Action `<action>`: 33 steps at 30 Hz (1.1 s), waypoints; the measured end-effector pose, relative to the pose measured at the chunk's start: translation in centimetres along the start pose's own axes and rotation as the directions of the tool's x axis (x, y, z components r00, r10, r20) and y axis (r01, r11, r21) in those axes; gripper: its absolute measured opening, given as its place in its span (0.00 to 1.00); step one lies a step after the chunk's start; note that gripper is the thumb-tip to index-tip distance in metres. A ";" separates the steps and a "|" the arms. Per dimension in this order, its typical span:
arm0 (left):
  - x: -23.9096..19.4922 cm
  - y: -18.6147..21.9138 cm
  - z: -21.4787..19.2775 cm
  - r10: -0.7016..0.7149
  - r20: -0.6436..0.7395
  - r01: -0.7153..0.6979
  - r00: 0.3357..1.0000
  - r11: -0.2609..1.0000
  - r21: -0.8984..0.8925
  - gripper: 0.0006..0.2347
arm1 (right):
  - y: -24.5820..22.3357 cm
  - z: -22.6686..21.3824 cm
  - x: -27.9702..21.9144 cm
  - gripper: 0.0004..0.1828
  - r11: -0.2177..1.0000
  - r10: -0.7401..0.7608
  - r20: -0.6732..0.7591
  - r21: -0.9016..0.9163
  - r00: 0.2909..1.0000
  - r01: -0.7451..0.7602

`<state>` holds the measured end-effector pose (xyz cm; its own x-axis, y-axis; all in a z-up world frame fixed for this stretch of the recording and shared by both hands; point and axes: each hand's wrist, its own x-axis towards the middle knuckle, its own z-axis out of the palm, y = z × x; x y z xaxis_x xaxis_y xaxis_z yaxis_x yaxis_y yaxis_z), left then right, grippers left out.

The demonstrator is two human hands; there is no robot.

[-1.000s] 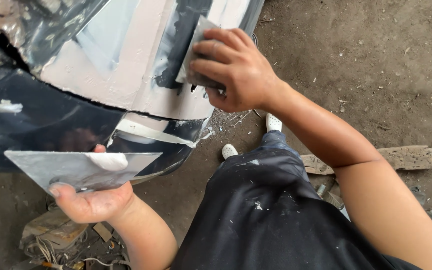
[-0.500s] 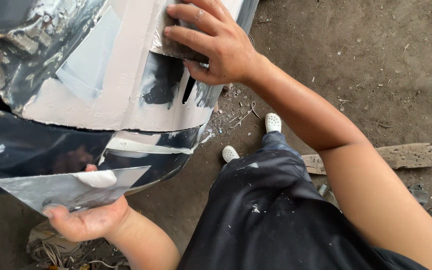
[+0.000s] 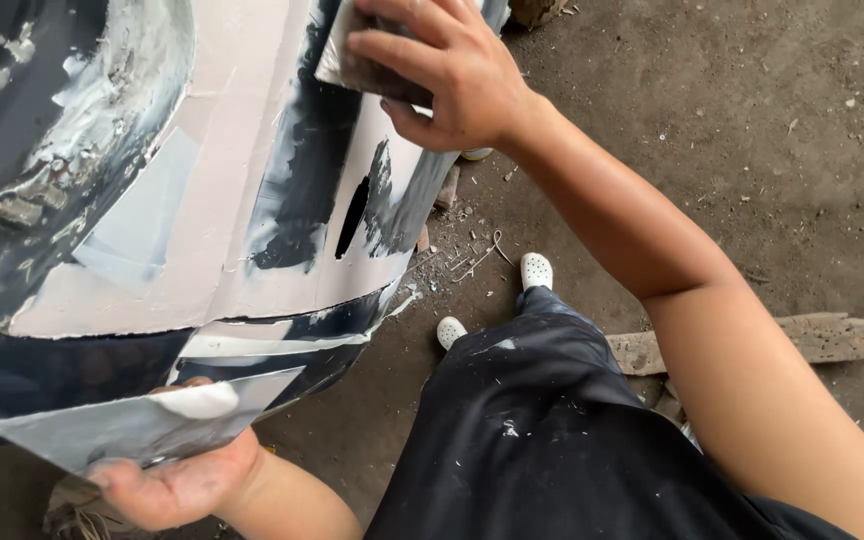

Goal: The person applies a white body filler to a car's front bumper using a metal spreader. They repeatedly scoop the filler from a larger putty knife and smooth it onto the vehicle's surface, working on the area around the headlight and the lower bumper edge.

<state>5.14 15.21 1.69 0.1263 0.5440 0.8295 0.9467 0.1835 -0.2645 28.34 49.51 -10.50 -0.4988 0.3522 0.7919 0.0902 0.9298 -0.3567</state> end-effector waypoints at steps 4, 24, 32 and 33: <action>-1.1 0.9 0.7 -0.187 0.096 0.209 0.978 0.805 -0.555 0.18 | 2.4 1.3 0.5 0.35 0.999 0.028 0.071 0.016 0.997 -0.029; 1.5 -0.9 -0.1 -0.853 0.189 0.565 0.486 0.141 -0.813 0.19 | 0.1 0.8 0.1 0.28 0.999 -0.012 0.115 -0.048 0.993 0.018; -0.9 -2.5 -0.9 -0.923 0.195 0.588 0.333 0.042 -0.808 0.18 | -1.8 1.3 2.2 0.30 0.994 -0.081 0.028 0.079 0.996 0.079; -1.0 -2.7 -1.1 -0.922 0.197 0.587 0.332 0.038 -0.809 0.18 | -1.9 1.7 2.2 0.30 0.994 -0.081 0.029 0.075 0.996 0.078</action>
<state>2.82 13.30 2.12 -0.8897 0.1730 0.4224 0.3498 -0.3361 0.8744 25.65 48.34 -8.91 -0.5297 0.2726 0.8032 -0.0144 0.9439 -0.3299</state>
